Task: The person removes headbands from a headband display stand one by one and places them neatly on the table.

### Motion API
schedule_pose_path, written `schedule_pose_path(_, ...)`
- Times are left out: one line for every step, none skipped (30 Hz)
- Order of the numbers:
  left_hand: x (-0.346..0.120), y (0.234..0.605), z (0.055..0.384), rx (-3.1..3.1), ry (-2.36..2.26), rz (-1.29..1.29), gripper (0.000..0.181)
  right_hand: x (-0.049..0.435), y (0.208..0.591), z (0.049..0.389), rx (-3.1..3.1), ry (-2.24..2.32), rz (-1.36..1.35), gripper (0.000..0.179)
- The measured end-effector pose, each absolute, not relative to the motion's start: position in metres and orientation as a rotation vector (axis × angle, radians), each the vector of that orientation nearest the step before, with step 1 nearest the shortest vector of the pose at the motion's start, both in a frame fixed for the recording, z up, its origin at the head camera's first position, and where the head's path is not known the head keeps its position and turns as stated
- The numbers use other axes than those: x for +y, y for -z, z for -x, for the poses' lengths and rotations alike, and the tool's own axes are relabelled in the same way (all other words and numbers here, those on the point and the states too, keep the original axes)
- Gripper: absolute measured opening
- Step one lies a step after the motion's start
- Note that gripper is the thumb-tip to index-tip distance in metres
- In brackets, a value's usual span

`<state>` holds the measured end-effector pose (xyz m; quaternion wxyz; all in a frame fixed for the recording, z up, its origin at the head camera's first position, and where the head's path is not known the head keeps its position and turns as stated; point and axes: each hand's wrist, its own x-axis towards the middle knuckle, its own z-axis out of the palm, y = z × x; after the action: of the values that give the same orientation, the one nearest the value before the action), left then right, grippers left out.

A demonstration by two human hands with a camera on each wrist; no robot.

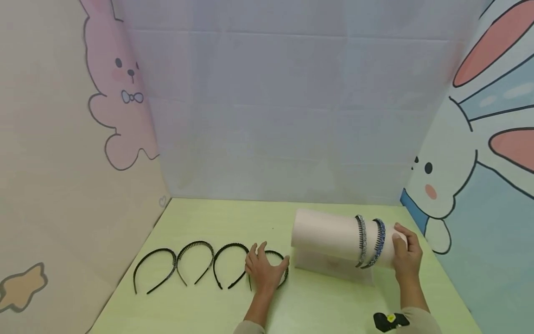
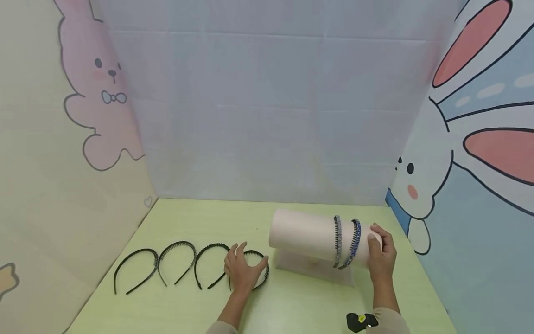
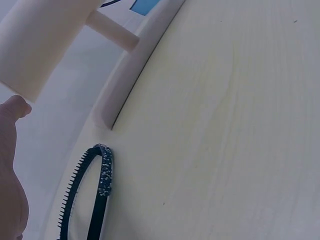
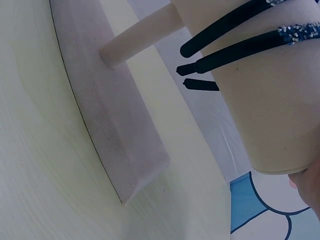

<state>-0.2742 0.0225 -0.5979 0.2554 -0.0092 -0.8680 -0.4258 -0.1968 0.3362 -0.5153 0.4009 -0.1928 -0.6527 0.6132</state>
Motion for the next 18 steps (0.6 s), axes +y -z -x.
schedule_pose_path(0.022,0.597,0.275,-2.342,1.167,0.025,0.076,0.336,0.515,0.196,-1.648,-1.556,0.489,0.025)
schedule_pose_path(0.020,0.595,0.276,-2.328,1.178,0.022,0.075,0.336,0.515,0.196,-1.652,-1.554,0.492,0.025)
schedule_pose_path(0.019,0.593,0.277,-2.313,1.189,0.017,0.074,0.335,0.515,0.196,-1.647,-1.564,0.491,0.025)
schedule_pose_path(0.017,0.592,0.278,-2.293,1.209,0.011,0.074,0.335,0.514,0.195,-1.646,-1.569,0.486,0.025)
schedule_pose_path(0.015,0.590,0.279,-2.273,1.226,0.008,0.073,0.335,0.514,0.195,-1.645,-1.573,0.483,0.025)
schedule_pose_path(0.013,0.588,0.280,-2.258,1.242,0.004,0.072,0.335,0.514,0.195,-1.641,-1.577,0.480,0.025)
schedule_pose_path(0.011,0.586,0.282,-2.245,1.255,-0.002,0.071,0.334,0.514,0.195,-1.636,-1.582,0.480,0.025)
schedule_pose_path(0.009,0.584,0.283,-2.236,1.267,-0.008,0.071,0.334,0.514,0.194,-1.636,-1.581,0.486,0.025)
schedule_pose_path(0.007,0.582,0.284,-2.225,1.278,-0.012,0.071,0.334,0.515,0.194,-1.631,-1.581,0.488,0.024)
schedule_pose_path(0.006,0.580,0.285,-2.212,1.293,-0.014,0.070,0.334,0.515,0.194,-1.634,-1.577,0.492,0.024)
schedule_pose_path(0.004,0.578,0.286,-2.201,1.304,-0.016,0.069,0.335,0.515,0.194,-1.631,-1.580,0.493,0.024)
schedule_pose_path(0.003,0.575,0.287,-2.188,1.322,-0.017,0.068,0.335,0.515,0.194,-1.631,-1.582,0.494,0.024)
schedule_pose_path(0.002,0.573,0.287,-2.172,1.340,-0.015,0.066,0.335,0.515,0.194,-1.632,-1.585,0.492,0.024)
schedule_pose_path(0.001,0.570,0.287,-2.157,1.361,-0.008,0.064,0.335,0.515,0.194,-1.637,-1.584,0.488,0.024)
schedule_pose_path(0.000,0.567,0.287,-2.137,1.388,0.007,0.061,0.335,0.514,0.194,-1.640,-1.587,0.484,0.025)
schedule_pose_path(-0.001,0.564,0.287,-2.123,1.419,0.022,0.058,0.335,0.514,0.194,-1.647,-1.586,0.486,0.025)
schedule_pose_path(-0.001,0.561,0.287,-2.114,1.449,0.040,0.055,0.336,0.514,0.194,-1.652,-1.585,0.486,0.025)
schedule_pose_path(-0.002,0.558,0.286,-2.105,1.483,0.061,0.052,0.336,0.514,0.195,-1.654,-1.581,0.491,0.025)
